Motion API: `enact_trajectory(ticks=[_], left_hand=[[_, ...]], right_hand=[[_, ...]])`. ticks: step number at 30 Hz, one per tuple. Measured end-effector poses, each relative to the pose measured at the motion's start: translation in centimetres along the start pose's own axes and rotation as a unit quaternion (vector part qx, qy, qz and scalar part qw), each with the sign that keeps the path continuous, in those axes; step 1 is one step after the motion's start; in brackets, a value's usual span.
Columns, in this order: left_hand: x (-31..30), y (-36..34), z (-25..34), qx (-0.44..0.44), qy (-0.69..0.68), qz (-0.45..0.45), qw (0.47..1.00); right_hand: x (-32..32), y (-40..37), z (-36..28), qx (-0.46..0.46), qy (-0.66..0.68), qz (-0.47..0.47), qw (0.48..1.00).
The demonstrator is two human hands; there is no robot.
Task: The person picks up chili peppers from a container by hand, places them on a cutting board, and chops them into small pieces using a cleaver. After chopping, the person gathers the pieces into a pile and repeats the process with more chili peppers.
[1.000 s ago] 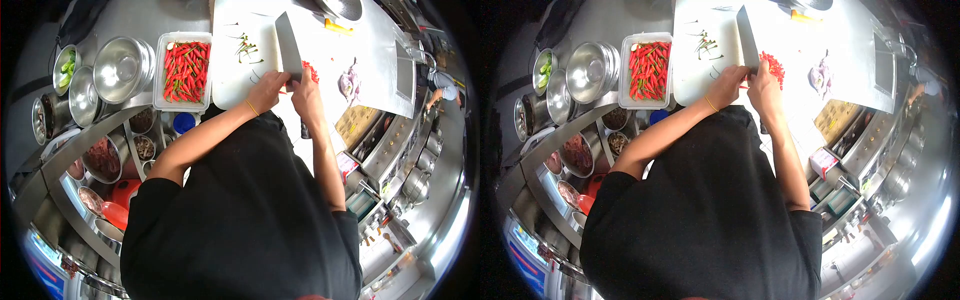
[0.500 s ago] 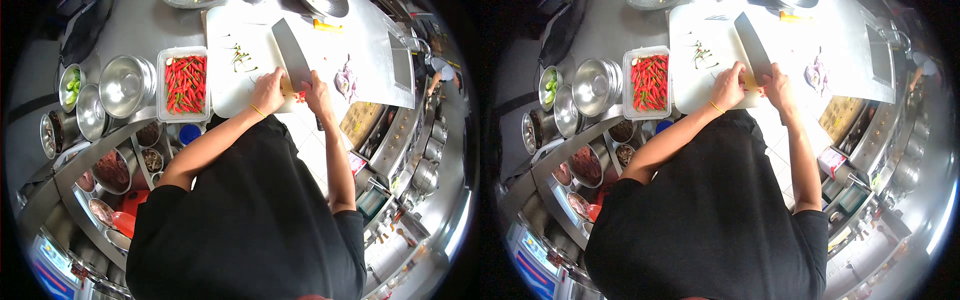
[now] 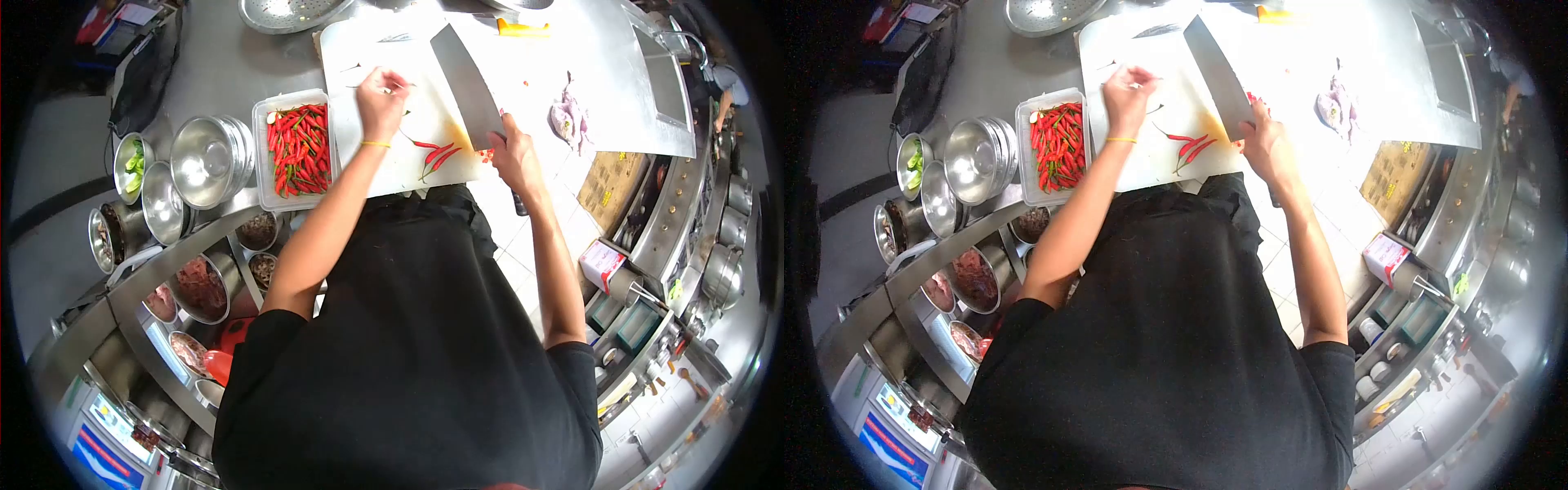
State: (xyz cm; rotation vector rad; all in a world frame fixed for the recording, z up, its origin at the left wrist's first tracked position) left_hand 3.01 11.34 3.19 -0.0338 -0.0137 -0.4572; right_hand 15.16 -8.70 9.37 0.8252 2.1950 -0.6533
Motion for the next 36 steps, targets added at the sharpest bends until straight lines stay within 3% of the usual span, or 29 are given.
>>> enact_trajectory(ticks=[1,2,3,4,6,7,9,14,23,36], left_hand=[[-1.3,1.0,1.5,-0.023,0.153,-0.010,0.988],[-2.4,1.2,2.3,0.130,0.253,0.003,0.959],[-2.7,1.2,3.4,0.281,0.342,0.016,0.897],[-2.7,0.8,3.5,0.283,0.343,0.017,0.895],[-2.2,-2.7,3.4,0.271,0.287,-0.112,0.912],[-1.6,-4.9,3.4,0.268,0.306,-0.185,0.894],[-0.6,-7.2,2.9,0.291,0.346,-0.229,0.862],[0.7,-6.9,0.5,0.283,0.383,-0.225,0.850],[1.6,-10.2,2.4,0.237,0.358,-0.230,0.873],[4.9,-9.3,-0.6,0.286,0.236,-0.205,0.906]], right_hand=[[0.2,-0.1,-0.2,-0.034,-0.025,0.012,0.999],[0.3,-0.3,-0.4,-0.069,-0.050,0.024,0.996],[0.3,-0.3,-0.6,-0.069,-0.047,0.024,0.996],[0.1,-0.2,-0.8,-0.060,-0.056,0.016,0.997],[-0.1,-0.3,-0.6,-0.047,-0.064,0.006,0.997],[-0.2,-0.3,-0.4,-0.045,-0.053,0.009,0.998],[-0.4,-0.3,-0.3,-0.043,-0.041,0.011,0.998],[-1.0,-0.9,-0.2,-0.042,-0.071,-0.001,0.997],[-0.9,-1.2,-0.6,-0.045,-0.080,-0.021,0.996],[-1.3,-1.9,-2.8,-0.087,-0.146,-0.031,0.985]])
Point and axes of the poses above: each hand's wrist, its own y-axis towards the middle knuckle, its own x-axis out of the palm, z = x × y, the point moved 3 cm from there along y, towards the middle knuckle, and after that the axes turned 3 degrees about z, right-handed, at the moved point
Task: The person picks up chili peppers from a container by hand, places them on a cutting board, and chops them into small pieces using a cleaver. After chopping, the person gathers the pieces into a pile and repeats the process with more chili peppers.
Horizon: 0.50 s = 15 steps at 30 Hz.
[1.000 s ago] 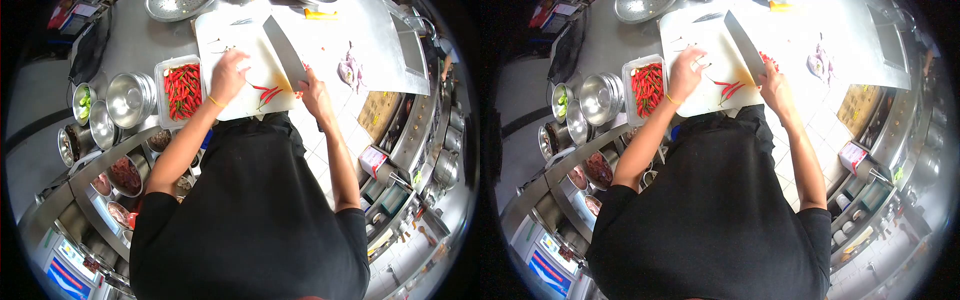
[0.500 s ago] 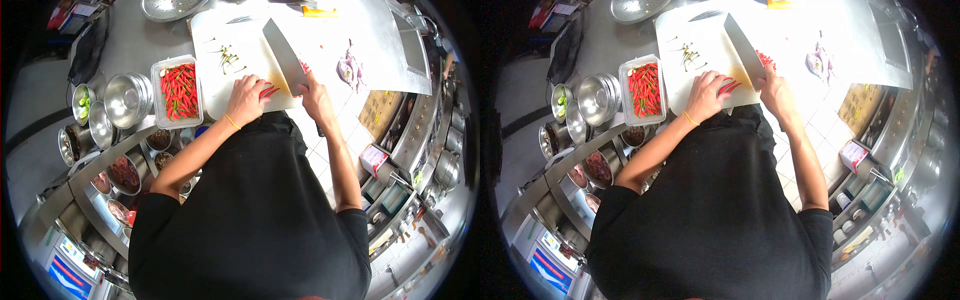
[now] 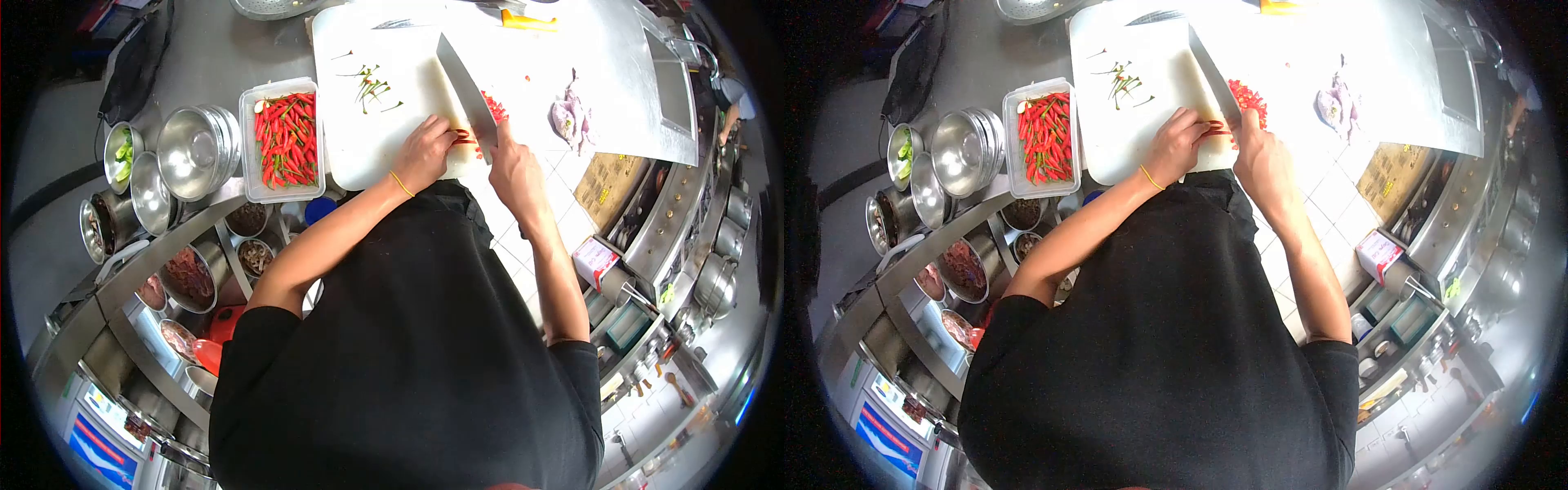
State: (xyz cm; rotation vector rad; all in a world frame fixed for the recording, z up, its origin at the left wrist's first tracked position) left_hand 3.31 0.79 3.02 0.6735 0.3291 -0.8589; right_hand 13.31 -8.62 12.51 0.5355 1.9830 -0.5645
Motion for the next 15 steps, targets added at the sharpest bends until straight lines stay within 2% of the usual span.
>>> enact_trajectory(ticks=[3,6,10,13,15], left_hand=[[0.0,-0.1,-0.3,0.016,-0.017,0.012,1.000],[-0.2,0.0,-0.3,0.020,-0.006,0.012,1.000],[-0.6,-0.3,-0.6,0.006,-0.002,0.000,1.000],[-0.5,-0.3,-0.7,0.018,-0.008,-0.001,1.000],[-0.5,-0.2,-0.8,0.013,0.006,-0.023,1.000]], right_hand=[[2.0,0.0,0.7,0.039,0.015,-0.006,0.999],[1.8,2.3,0.6,0.016,0.041,0.010,0.999],[0.5,1.0,-0.6,-0.013,0.028,0.014,0.999],[2.8,0.9,0.2,0.047,0.010,0.018,0.999],[2.6,2.3,0.6,0.033,0.035,0.026,0.999]])
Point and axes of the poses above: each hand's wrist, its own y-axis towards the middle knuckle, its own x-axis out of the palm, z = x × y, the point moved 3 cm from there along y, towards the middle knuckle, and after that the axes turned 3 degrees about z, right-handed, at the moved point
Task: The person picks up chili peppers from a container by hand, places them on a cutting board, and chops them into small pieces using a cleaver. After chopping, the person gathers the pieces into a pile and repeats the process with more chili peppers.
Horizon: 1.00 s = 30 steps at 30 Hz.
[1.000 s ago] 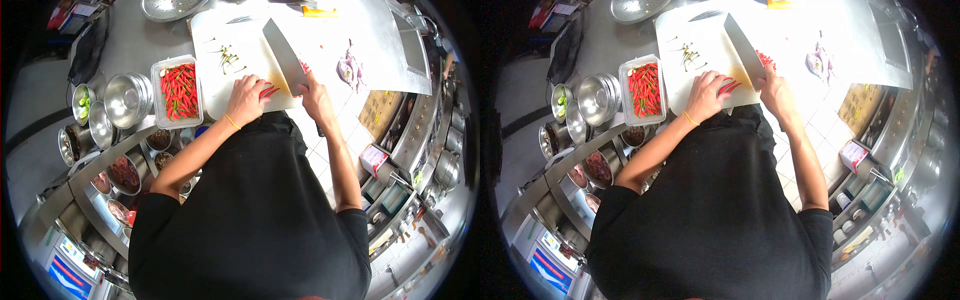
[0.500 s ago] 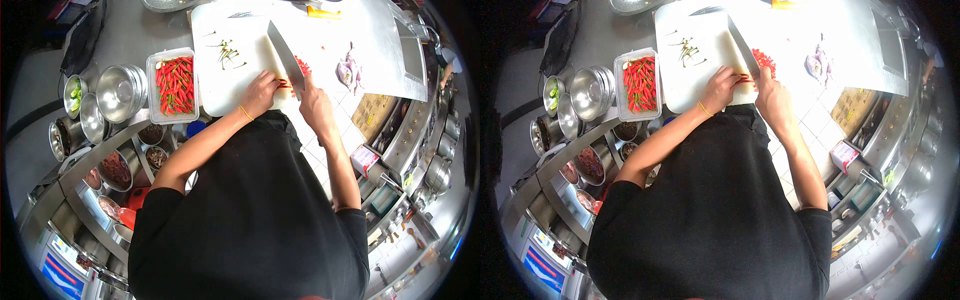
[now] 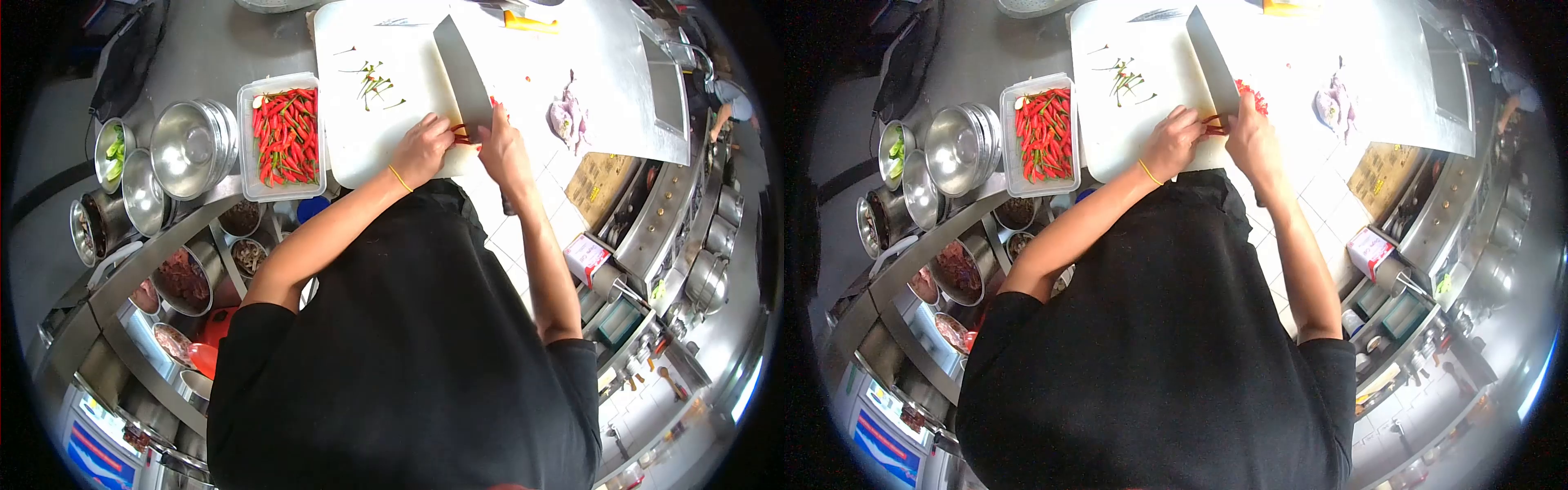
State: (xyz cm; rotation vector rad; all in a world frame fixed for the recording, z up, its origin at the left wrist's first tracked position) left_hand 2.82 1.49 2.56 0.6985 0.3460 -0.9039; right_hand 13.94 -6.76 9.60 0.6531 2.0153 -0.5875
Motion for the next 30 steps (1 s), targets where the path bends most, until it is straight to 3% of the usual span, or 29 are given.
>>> enact_trajectory(ticks=[6,10,14,17,22,25,28,30], left_hand=[[-0.2,-0.1,0.4,-0.011,0.014,0.016,1.000],[-0.1,-0.2,0.3,-0.020,0.003,0.025,0.999],[0.2,-0.8,0.4,-0.005,0.046,0.015,0.999],[-0.3,-0.8,0.8,-0.018,0.034,0.026,0.999],[0.3,-0.8,0.2,-0.001,0.025,0.041,0.999],[0.0,-0.6,0.4,-0.012,0.033,0.007,0.999],[-0.3,-0.3,0.3,-0.046,0.041,-0.028,0.998],[-0.5,-0.3,0.2,-0.046,0.037,-0.021,0.998]], right_hand=[[-3.3,-1.3,-2.4,0.019,-0.040,-0.089,0.995],[0.1,-0.5,-1.1,0.050,-0.051,-0.019,0.997],[-1.2,0.7,-1.0,-0.011,-0.011,-0.020,1.000],[-1.7,-0.9,-1.8,-0.010,-0.017,-0.056,0.998],[0.6,0.1,-1.4,0.002,-0.014,0.010,1.000],[-0.9,1.1,-1.7,0.029,0.013,-0.047,0.998],[-2.1,-1.3,-2.7,-0.007,0.007,-0.045,0.999],[0.8,-1.6,-1.6,-0.003,-0.004,0.007,1.000]])
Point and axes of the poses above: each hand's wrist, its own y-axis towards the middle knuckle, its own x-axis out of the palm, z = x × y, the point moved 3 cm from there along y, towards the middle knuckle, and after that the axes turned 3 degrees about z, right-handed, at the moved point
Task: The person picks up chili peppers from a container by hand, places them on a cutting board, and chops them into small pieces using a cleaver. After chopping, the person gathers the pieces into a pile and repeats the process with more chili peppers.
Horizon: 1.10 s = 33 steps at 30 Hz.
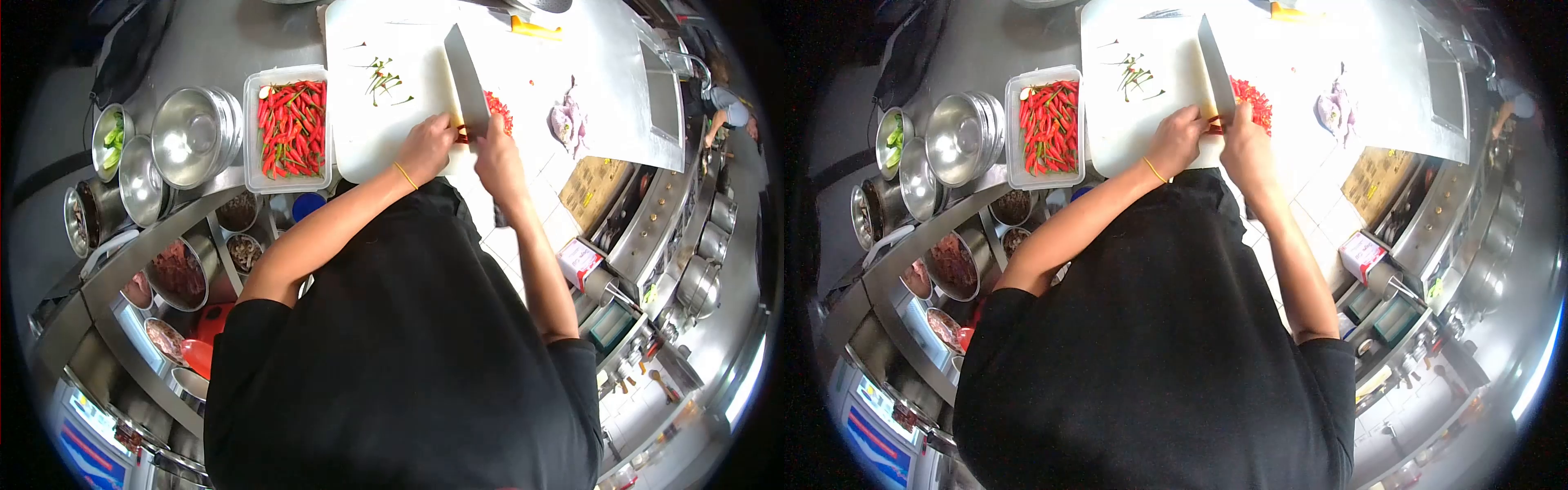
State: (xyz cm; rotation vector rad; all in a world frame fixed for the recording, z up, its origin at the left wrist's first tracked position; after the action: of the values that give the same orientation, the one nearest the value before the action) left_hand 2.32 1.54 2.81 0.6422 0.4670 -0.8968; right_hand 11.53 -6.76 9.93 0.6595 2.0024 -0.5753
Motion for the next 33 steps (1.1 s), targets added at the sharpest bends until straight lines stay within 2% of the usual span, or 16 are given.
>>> enact_trajectory(ticks=[1,4,8,11,13,15,16,18,20,23,25,26,28,33], left_hand=[[0.1,-0.1,-0.1,0.005,-0.019,0.008,1.000],[0.4,-0.4,-0.1,0.016,-0.031,0.017,0.999],[-0.4,0.3,-0.2,0.002,-0.022,-0.004,1.000],[-0.3,0.3,-0.3,0.025,-0.060,0.019,0.998],[-0.6,0.6,-0.6,0.025,-0.042,0.015,0.999],[-0.3,0.3,-0.4,0.018,-0.047,0.013,0.999],[-0.2,0.4,-0.6,0.006,-0.045,-0.027,0.999],[-0.1,0.3,-0.6,0.003,-0.035,-0.021,0.999],[0.2,0.2,-0.8,0.016,-0.080,0.027,0.996],[0.2,0.1,-0.7,0.019,-0.062,0.014,0.998],[-0.1,0.1,-0.6,0.028,-0.037,0.025,0.999],[-0.1,0.0,-0.7,0.024,-0.022,0.001,0.999],[-0.6,-0.2,-0.6,0.024,-0.015,-0.009,1.000],[-0.1,0.1,-1.5,0.087,-0.048,0.009,0.995]], right_hand=[[0.4,0.4,-0.2,0.037,-0.028,-0.010,0.999],[0.3,2.7,-0.2,0.007,0.007,0.011,1.000],[-1.9,1.1,-1.3,0.008,0.010,-0.050,0.999],[0.9,0.3,-0.7,0.020,-0.039,0.004,0.999],[0.9,2.0,-0.8,0.009,-0.023,0.007,1.000],[-0.1,1.9,-1.4,0.022,-0.012,-0.009,1.000],[-0.8,1.9,-1.7,0.015,-0.015,-0.004,1.000],[-1.3,0.2,-2.0,0.007,0.010,-0.031,0.999],[1.5,0.2,-0.8,0.034,-0.037,0.013,0.999],[1.1,0.9,-0.2,0.037,-0.011,0.029,0.999],[-0.1,2.5,0.0,-0.038,-0.042,0.032,0.998],[-0.9,2.9,0.2,-0.046,-0.045,0.035,0.997],[-2.4,2.1,-0.4,-0.005,-0.037,-0.029,0.999],[-1.5,1.9,-1.2,-0.051,-0.060,-0.041,0.996]])
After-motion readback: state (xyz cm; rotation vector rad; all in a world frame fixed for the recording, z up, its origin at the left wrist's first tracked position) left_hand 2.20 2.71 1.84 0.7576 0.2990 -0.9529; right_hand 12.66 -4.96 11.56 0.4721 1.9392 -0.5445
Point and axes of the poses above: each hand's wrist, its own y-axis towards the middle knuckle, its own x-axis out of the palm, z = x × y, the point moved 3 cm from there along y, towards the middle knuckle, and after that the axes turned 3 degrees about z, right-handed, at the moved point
